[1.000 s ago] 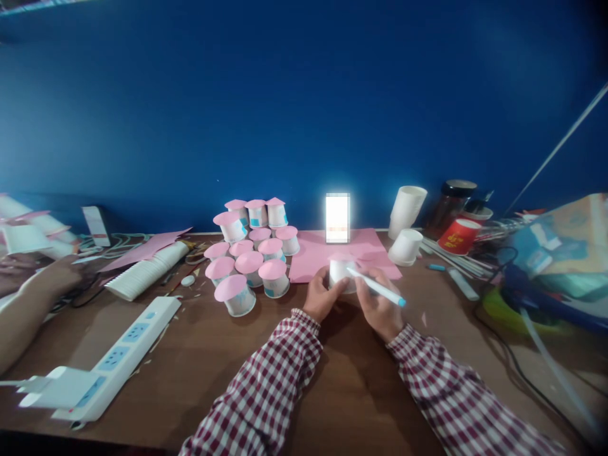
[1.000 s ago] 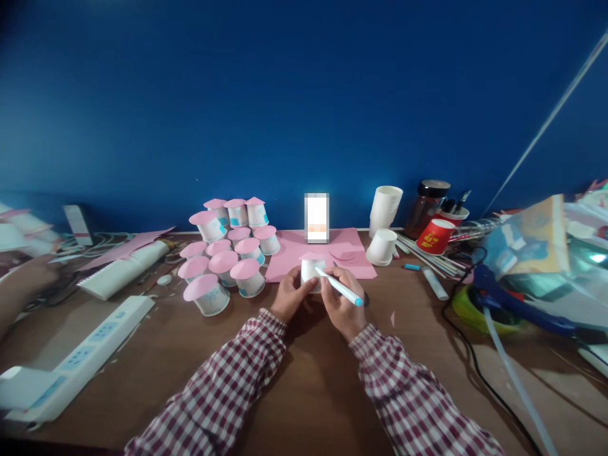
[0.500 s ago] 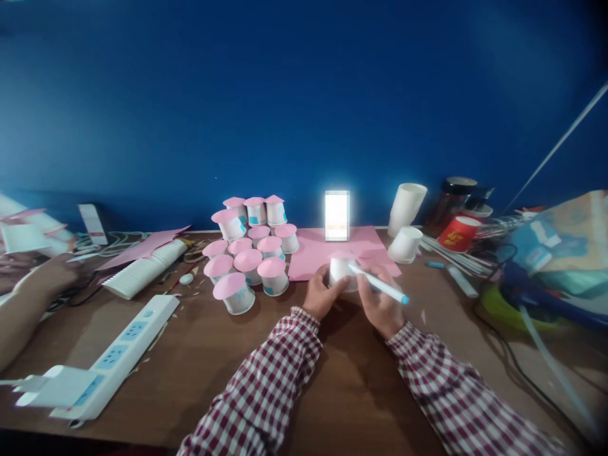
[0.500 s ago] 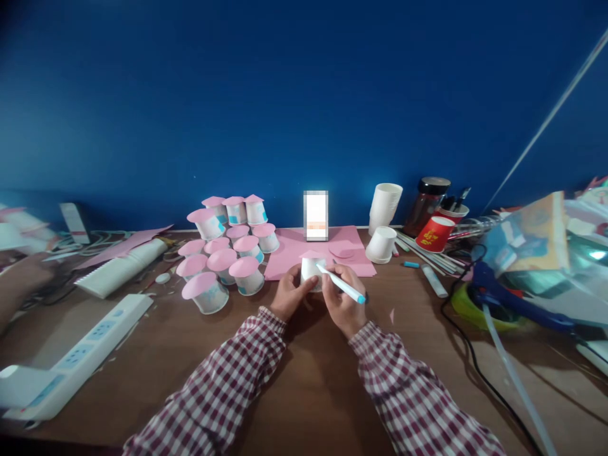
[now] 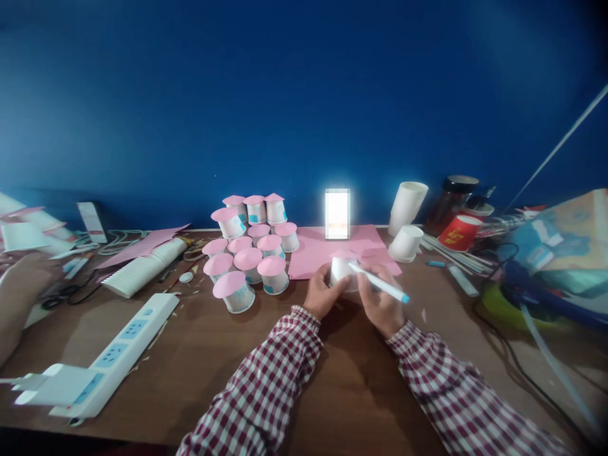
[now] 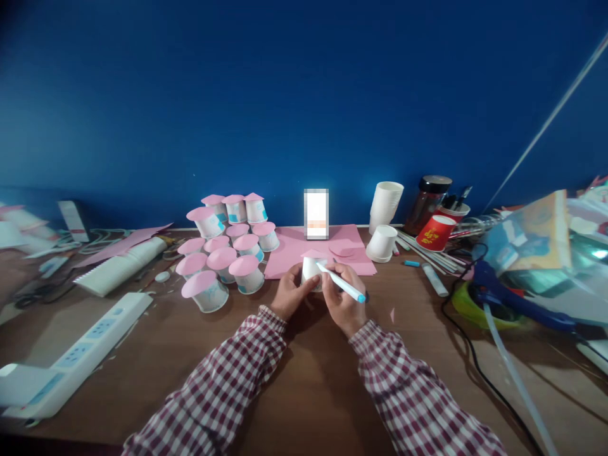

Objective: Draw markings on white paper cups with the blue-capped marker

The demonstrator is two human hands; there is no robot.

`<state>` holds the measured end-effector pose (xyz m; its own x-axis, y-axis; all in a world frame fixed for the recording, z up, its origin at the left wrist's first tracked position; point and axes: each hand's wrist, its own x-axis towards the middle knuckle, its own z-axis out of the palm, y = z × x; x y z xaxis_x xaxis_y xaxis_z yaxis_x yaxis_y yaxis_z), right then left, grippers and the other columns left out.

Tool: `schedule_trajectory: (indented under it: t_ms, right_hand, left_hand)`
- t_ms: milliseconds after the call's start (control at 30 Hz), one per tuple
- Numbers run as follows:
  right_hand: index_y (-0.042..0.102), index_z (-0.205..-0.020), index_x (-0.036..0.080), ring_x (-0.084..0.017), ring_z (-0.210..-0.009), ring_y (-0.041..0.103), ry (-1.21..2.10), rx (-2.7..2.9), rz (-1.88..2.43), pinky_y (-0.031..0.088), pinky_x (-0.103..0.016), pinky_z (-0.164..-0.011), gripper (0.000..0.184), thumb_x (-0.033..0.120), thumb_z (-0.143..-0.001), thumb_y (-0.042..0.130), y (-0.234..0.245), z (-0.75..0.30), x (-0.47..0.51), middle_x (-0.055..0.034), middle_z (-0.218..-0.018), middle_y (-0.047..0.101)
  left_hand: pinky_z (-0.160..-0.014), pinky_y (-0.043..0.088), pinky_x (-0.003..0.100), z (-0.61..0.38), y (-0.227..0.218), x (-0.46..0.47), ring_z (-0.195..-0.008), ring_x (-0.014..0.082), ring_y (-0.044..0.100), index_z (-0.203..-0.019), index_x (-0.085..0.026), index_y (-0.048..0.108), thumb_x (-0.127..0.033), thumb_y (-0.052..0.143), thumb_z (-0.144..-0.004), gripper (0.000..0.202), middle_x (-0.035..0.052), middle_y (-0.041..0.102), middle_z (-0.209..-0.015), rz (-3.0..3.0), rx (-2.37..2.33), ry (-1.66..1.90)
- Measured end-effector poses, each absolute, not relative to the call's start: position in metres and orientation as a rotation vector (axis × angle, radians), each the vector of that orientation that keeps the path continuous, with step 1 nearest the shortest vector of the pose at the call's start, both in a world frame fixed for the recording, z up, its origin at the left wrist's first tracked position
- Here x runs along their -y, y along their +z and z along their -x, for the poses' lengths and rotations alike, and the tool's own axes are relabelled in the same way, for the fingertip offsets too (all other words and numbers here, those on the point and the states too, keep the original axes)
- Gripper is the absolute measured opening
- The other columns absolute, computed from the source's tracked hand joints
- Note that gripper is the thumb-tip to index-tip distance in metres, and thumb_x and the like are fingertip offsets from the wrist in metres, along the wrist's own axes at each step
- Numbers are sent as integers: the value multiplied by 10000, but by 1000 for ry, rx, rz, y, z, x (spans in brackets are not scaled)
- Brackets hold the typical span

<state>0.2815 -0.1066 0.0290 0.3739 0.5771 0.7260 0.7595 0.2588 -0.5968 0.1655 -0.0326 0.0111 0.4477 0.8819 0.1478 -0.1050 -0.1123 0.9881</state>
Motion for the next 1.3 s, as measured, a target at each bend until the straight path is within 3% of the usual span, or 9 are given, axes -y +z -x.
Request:
schedule_trajectory:
  t_ms: [1300]
  right_hand:
    - [564,-852,180,-162,-713,600,-200,1303,1421,515,-293,-666,138,307,-826,515,31,-283,107,-47,-791,621]
  left_hand:
    - [-767,482,297,-164,15,34,-865,184,593,-1071,-121,583,-366,689,-682,471,101,649,-995,-1473,-759,984]
